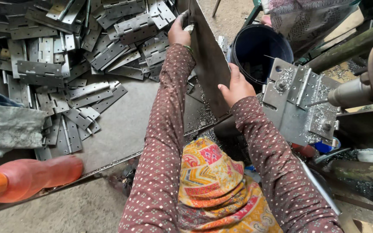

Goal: The person operates a drill press to process metal hinge pieces. They pick up a hinge from a metal bin, place it under the drill bit, and activate the machine to drill holes. The processed pieces are then returned to the bin. The person repeats this cycle continuously.

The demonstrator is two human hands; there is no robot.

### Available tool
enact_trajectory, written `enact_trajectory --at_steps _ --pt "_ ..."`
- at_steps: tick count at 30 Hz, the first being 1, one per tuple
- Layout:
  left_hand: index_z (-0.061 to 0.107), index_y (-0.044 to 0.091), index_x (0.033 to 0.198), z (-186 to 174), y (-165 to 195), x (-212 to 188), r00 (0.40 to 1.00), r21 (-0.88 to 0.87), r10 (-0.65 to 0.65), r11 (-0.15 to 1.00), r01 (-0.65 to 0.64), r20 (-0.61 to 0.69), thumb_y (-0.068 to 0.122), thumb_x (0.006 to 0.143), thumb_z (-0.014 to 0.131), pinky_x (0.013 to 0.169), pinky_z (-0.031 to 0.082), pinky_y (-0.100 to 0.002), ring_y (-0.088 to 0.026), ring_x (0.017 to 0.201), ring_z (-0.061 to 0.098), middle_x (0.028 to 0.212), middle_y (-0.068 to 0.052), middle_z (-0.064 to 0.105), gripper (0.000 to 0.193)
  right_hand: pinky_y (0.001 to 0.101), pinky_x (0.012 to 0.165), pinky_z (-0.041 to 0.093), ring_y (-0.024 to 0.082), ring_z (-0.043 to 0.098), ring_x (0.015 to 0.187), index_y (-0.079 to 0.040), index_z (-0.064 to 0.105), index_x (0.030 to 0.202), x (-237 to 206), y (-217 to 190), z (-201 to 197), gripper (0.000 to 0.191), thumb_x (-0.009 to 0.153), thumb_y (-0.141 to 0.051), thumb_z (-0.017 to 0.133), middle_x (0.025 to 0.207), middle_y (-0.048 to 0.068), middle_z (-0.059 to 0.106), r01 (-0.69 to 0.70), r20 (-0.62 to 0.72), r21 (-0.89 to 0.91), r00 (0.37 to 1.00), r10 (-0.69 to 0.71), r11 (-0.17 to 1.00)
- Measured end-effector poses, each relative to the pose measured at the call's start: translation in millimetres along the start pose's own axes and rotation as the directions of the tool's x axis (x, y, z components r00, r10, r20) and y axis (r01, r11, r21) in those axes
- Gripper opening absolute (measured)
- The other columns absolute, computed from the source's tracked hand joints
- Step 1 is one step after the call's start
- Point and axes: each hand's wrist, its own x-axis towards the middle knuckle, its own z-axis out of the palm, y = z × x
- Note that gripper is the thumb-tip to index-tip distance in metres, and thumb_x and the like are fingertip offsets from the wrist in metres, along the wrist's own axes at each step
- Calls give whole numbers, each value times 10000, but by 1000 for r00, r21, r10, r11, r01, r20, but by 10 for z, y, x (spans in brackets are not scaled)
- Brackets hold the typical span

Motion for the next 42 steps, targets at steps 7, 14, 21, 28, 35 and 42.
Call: enact_trajectory --at_steps 7,14,21,28,35,42 --pt "533 132 1380 -275 578 -701 873 -229 486 856 -464 49 56 1011 668 996 592 -303 -180 1142 716 1267 -64 711 400 488 886 515 419 642 1071 -105 463 1388 84 161 175 608 885 -268 761 1247 211 645 101 -150 0 984 -100 995" --pt "469 44 1394 -1435 877 -1770 865 147 501 857 -494 -12 -142 838 532 1073 464 -454 -364 1238 565 1294 -190 588 590 474 1184 406 367 469 1404 -49 530 1425 -154 1 37 546 942 -91 781 1504 181 493 418 -549 13 762 -343 908" --pt "648 110 1161 -2967 1025 -2656 827 617 488 568 -545 281 -41 844 617 963 492 -398 -285 1100 617 1142 -49 650 352 516 1240 260 405 348 1465 -6 451 1411 -1712 -653 -433 658 990 -362 811 1490 213 414 502 -725 -228 485 -490 834" --pt "637 162 1297 -3361 1826 -2911 538 582 541 107 -806 646 152 891 705 1166 387 -480 -214 1168 592 1175 -14 632 411 381 825 498 257 660 931 -137 677 1202 -2206 -983 -319 276 966 -278 665 1036 87 721 452 76 82 886 -458 888" --pt "393 66 1520 -2796 2056 -3377 876 551 463 700 -455 135 32 857 604 1144 401 -531 -403 1335 469 1407 -217 509 696 249 863 467 97 571 914 -33 637 1101 -2369 -1020 209 157 1064 -168 566 965 -9 638 -96 155 973 947 -282 211" --pt "399 -17 1479 -2506 1742 -3881 920 587 188 721 -368 344 92 822 660 880 520 -475 -408 1028 610 1336 -262 542 715 255 952 462 101 599 1033 -31 636 1087 -2041 -1094 251 140 999 -136 611 1052 7 642 -92 123 986 964 -237 136"
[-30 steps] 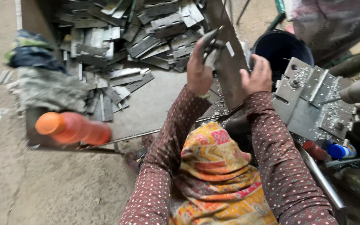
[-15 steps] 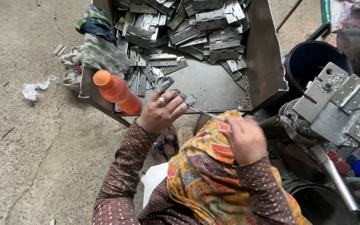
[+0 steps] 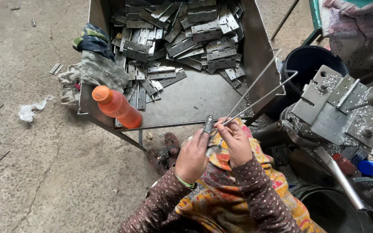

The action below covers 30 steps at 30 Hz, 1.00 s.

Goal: The person operates a drill press to process metal hinge pieces. They pick up a hinge from a metal bin, place it under the drill bit, and activate the machine to drill holes. The processed pieces are then returned to the bin. The person repeats this cycle continuously.

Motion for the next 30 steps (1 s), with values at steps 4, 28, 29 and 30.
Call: enact_trajectory --at_steps 4,28,29,30 --pt "418 -42 1470 249 -215 -21 999 321 -35 946 43 -30 73 938 601 653 560 -421 -303 791 663 1255 -234 603 574 313 968 465 143 573 1065 -62 643 1081 115 98 181 161 976 -176 686 1111 29 587 50 40 -96 998 -46 994" --pt "339 190 1535 1203 -2367 2976 891 251 -453 859 446 -33 196 1073 389 819 570 -508 -377 980 690 1170 -166 636 465 518 910 488 461 611 1095 -26 347 1442 2104 -31 -1676 678 917 -255 709 1367 261 553 -266 -273 -961 955 -113 69" --pt "352 182 1497 1213 -2445 3286 874 261 -486 841 473 -17 227 1062 392 793 572 -503 -359 975 694 1188 -163 620 440 521 901 494 461 620 1080 -26 346 1446 2074 -58 -1662 675 919 -248 705 1368 264 554 -274 -279 -960 954 -113 63" --pt "366 174 1459 1245 -2484 3535 854 272 -521 821 502 -2 259 1051 395 768 574 -497 -341 971 697 1206 -160 604 418 524 892 501 462 629 1065 -26 345 1451 2044 -85 -1641 673 921 -241 700 1370 266 555 -280 -285 -958 952 -111 56"
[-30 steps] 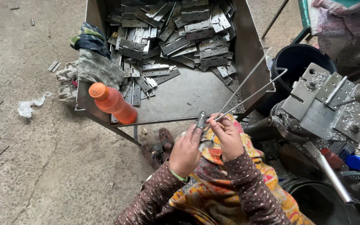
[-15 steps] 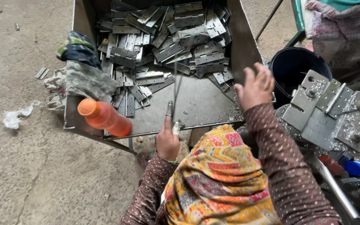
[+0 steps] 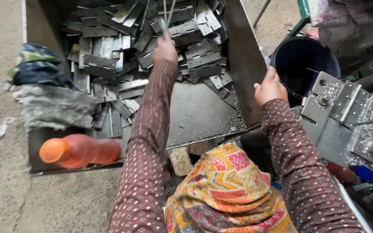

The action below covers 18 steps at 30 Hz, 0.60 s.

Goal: The person operates a drill press to process metal hinge pieces. They pick up a hinge from a metal bin, place it under the drill bit, and activate the machine to drill holes. The processed pieces are then returned to the bin. The person repeats this cycle continuously.

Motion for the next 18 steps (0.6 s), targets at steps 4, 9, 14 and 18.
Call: enact_trajectory --at_steps 4,9,14,18 --pt "415 162 1468 69 370 600 978 193 -179 969 156 109 190 1036 432 780 604 -426 -274 988 720 1199 -139 646 433 522 869 508 470 636 1038 -21 342 1448 -125 -83 -87 681 906 -215 706 1355 278 557 27 -29 -3 999 -27 1000" --pt "379 171 1452 298 361 656 958 98 -193 980 176 211 198 937 520 783 586 -432 -273 1008 692 1156 -130 677 534 517 884 510 463 637 1050 -29 340 1460 -219 -118 -140 693 903 -215 708 1339 271 566 -18 12 -16 1000 18 1000" --pt "432 165 1466 270 115 395 970 135 -120 987 92 213 209 1066 401 837 588 -472 -330 1056 694 1144 -162 703 403 500 910 506 449 623 1097 -20 326 1464 -156 -181 -124 744 885 -252 730 1334 262 566 2 -5 13 1000 -2 1000" --pt "222 121 1571 286 -226 -310 940 135 81 982 -132 331 144 1024 408 816 571 -489 -384 987 691 1084 -249 686 579 502 944 486 443 601 1139 -26 330 1461 -90 -194 -104 771 873 -290 754 1343 255 561 -17 28 34 999 16 999"
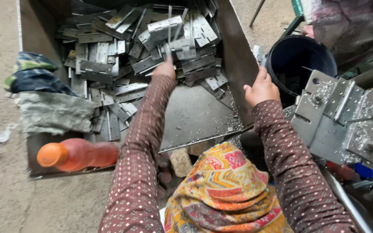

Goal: The person operates a drill press to process metal hinge pieces. They pick up a hinge from a metal bin, place it under the drill bit, and activate the machine to drill holes. The processed pieces are then returned to the bin. The person repeats this cycle continuously.

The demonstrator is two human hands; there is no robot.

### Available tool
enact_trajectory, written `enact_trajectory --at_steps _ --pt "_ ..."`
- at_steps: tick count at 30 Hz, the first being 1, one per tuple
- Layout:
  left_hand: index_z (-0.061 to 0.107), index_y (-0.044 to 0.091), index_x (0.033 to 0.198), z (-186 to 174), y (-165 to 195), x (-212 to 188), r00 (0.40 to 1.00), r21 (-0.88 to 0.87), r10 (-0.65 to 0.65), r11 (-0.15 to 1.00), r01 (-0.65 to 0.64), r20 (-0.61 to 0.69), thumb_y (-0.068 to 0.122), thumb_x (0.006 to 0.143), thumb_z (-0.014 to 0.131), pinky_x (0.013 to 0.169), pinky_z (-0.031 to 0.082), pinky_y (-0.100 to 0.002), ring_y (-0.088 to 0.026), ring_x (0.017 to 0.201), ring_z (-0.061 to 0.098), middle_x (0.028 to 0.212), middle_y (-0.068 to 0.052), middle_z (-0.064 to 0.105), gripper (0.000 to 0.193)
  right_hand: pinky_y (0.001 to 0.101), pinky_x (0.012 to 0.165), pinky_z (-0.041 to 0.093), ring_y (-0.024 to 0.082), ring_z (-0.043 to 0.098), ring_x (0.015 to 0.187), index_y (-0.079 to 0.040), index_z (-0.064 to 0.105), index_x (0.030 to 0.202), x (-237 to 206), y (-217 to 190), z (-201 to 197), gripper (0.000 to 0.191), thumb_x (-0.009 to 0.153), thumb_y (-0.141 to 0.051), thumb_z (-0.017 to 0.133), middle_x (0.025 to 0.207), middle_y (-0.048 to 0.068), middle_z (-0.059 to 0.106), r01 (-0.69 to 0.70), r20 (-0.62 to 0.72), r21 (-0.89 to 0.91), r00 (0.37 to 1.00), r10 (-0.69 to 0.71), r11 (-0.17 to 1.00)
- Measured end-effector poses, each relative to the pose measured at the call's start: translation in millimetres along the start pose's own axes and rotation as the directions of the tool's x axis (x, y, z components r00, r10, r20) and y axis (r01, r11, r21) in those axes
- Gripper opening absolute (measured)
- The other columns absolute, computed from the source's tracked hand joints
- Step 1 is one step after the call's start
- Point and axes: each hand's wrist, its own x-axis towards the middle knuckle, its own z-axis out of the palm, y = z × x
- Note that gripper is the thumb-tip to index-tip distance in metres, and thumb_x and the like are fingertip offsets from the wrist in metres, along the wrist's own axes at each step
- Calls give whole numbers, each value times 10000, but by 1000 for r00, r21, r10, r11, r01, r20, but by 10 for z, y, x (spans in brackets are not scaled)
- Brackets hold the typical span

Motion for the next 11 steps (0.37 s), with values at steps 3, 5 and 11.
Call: enact_trajectory --at_steps 3,5,11 --pt "184 89 1553 369 -153 -666 998 41 49 998 -50 25 61 820 521 778 589 -476 -368 951 699 1036 -220 690 807 501 949 486 440 602 1144 -21 322 1470 43 5 46 785 877 -303 753 1349 255 560 1 11 11 1000 -1 1000" --pt "201 151 1558 546 -254 -1054 999 47 -4 999 2 45 83 866 486 764 586 -498 -387 935 698 1047 -228 677 751 501 949 486 439 603 1143 -23 318 1473 53 22 68 789 878 -308 752 1352 252 560 -8 16 14 1000 8 1000" --pt "234 194 1596 548 -659 -1856 996 90 -9 996 1 93 98 952 435 789 578 -531 -410 927 707 1082 -224 685 681 495 960 484 440 602 1150 -26 310 1483 122 34 134 811 874 -315 762 1353 256 560 3 2 12 1000 -3 1000"
